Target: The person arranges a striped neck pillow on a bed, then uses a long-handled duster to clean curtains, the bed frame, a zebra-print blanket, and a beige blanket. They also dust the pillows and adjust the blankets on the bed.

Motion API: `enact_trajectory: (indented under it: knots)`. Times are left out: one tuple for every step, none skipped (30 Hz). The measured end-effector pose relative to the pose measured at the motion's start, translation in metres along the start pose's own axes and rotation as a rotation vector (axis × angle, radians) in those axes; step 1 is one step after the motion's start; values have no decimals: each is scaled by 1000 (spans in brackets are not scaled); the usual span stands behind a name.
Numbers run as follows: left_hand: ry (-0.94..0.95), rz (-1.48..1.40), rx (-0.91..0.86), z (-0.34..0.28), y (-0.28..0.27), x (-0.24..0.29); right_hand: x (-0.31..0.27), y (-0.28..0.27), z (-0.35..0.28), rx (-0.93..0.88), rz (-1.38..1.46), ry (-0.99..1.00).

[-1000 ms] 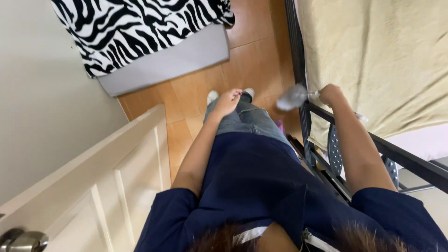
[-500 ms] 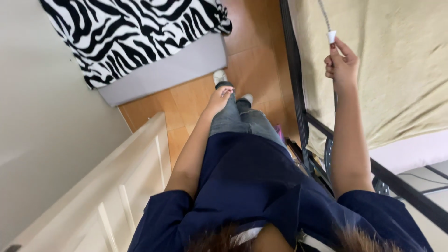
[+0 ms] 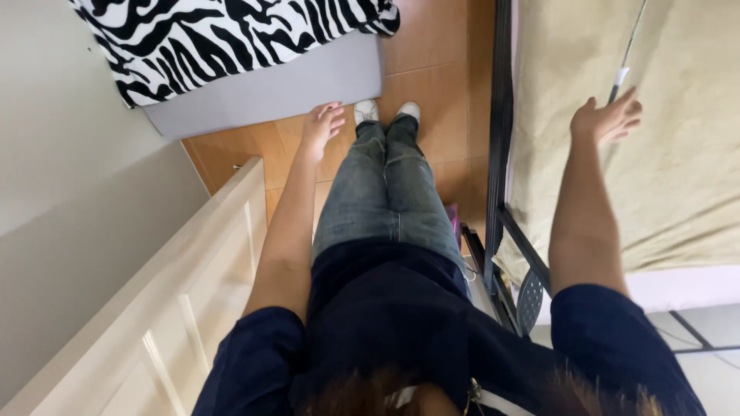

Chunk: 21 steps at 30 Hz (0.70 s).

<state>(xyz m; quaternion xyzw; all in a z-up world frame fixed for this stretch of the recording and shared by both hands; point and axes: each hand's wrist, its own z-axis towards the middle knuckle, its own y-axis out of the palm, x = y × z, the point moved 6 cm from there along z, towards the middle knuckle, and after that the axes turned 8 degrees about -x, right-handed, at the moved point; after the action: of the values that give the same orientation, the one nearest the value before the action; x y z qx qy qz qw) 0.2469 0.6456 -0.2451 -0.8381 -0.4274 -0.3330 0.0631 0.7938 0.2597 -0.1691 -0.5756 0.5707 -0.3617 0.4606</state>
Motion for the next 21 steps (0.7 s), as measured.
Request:
enact_trajectory:
  knots:
    - [-41, -37, 56, 6, -12, -5, -11, -3, -13, 177, -132, 124]
    - [-41, -40, 63, 15, -19, -14, -30, 7, -31, 173, -133, 117]
    - [-98, -90, 120, 23, -29, -27, -54, 12, -51, 264, -119, 5]
    - [-161, -139, 174, 31, -39, -42, -76, 19, -75, 349, -107, -105]
    - [-167, -140, 180, 40, -50, -50, -96, 36, -93, 342, -110, -107]
    - [-157, -209, 178, 51, -60, -61, -127, 55, -114, 326, -94, -324]
    - [-147, -277, 177, 63, -70, -72, -158, 76, -138, 305, -76, -541]
    - [-142, -278, 179, 77, -81, -83, -174, 98, -151, 308, -72, -545]
    - [-177, -330, 198, 91, -92, -98, -192, 127, -162, 159, 57, -608]
    - [-202, -382, 212, 114, -105, -109, -214, 158, -170, 19, 190, -671]
    - [-187, -381, 209, 139, -119, -122, -217, 210, -159, 32, 197, -677]
    - [-160, -428, 213, 161, -135, -139, -216, 269, -150, -86, 269, -621]
    - [-132, -476, 216, 183, -152, -157, -215, 330, -142, -204, 340, -565]
    - [-124, -469, 212, 206, -164, -158, -225, 375, -126, -196, 348, -565]
    - [-149, -494, 235, 228, -177, -164, -233, 432, -109, -408, 591, -472]
    - [-178, -520, 257, 248, -188, -173, -239, 489, -96, -621, 826, -368]
    - [-173, -515, 253, 269, -200, -180, -268, 500, -85, -615, 833, -368]
    - [-178, -610, 267, 294, -212, -186, -290, 522, -74, -747, 914, -107]
    - [-183, -706, 280, 318, -223, -194, -311, 544, -67, -873, 987, 160]
    - [-199, -698, 277, 352, -231, -212, -318, 583, -46, -870, 988, 178]
    - [-182, -782, 294, 386, -238, -232, -328, 620, -25, -851, 1211, 194]
